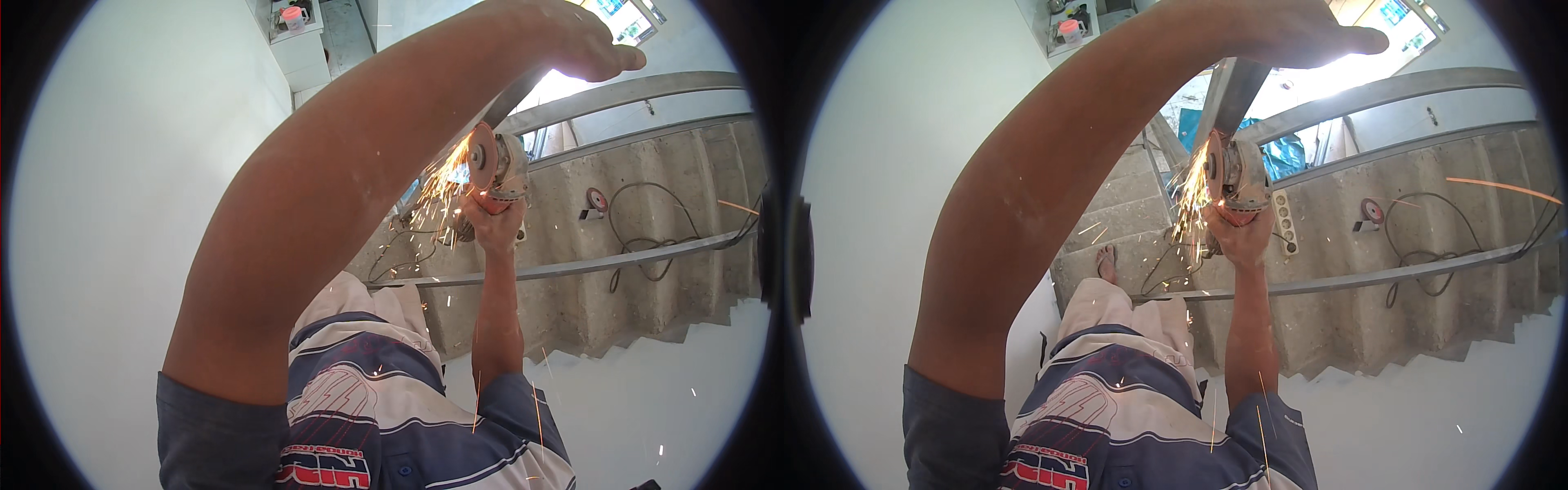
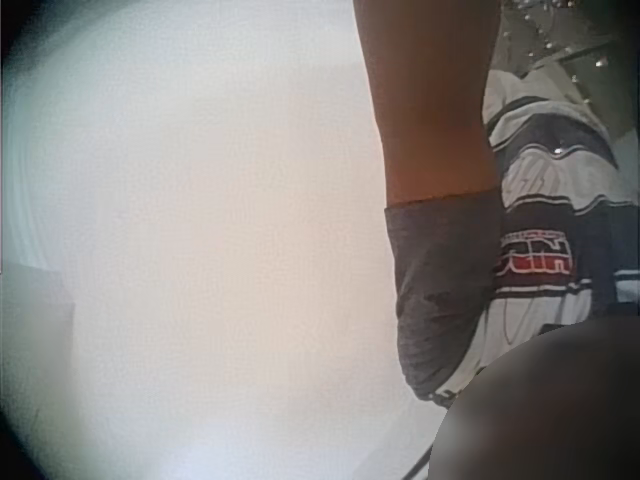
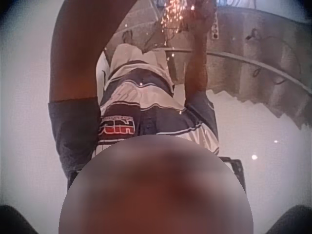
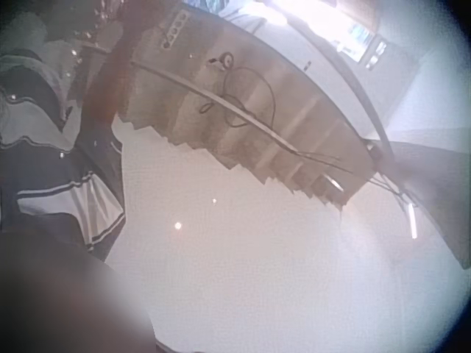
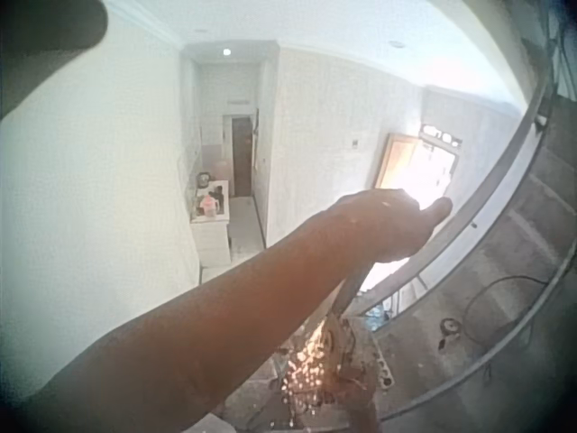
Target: The person smooths or cuts metal railings on a concrete staircase using an angle grinder fitted with a sanding disc.
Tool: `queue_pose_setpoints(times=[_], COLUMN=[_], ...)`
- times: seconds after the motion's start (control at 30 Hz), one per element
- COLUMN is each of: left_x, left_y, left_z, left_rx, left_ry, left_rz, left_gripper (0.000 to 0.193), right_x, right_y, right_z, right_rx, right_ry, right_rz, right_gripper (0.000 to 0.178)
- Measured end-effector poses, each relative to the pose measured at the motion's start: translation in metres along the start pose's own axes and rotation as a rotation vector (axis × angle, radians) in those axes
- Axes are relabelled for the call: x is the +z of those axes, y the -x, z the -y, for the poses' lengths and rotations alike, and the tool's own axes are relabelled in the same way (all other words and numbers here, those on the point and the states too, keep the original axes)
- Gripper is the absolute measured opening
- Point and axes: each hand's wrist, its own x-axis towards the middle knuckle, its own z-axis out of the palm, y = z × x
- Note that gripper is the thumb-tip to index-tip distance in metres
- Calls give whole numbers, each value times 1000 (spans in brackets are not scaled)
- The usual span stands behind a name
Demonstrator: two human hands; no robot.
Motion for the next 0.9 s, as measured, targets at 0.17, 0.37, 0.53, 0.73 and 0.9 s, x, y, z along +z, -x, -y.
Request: queue_pose_setpoints(times=[0.17, 0.37, 0.53, 0.73, 0.9], left_x=[2, 13, 10, 4, 9], left_y=[2, -8, -3, 0, 2], left_z=[1, 7, 6, 4, 4], left_rx=[2, 9, 56, 80, 21], left_ry=[1, -20, -27, -41, 3], left_rz=[-28, -67, -55, -20, -65], left_gripper=[79, 80, 81, 80, 80], right_x=[7, 5, 2, 2, 1], right_y=[-1, 2, 4, 2, 5], right_z=[12, 4, -1, 2, 5], right_rx=[68, -1, 39, 41, 47], right_ry=[-43, 36, -8, -39, 19], right_rz=[-39, -6, -27, -29, -16], right_gripper=[41, 42, 37, 35, 39])
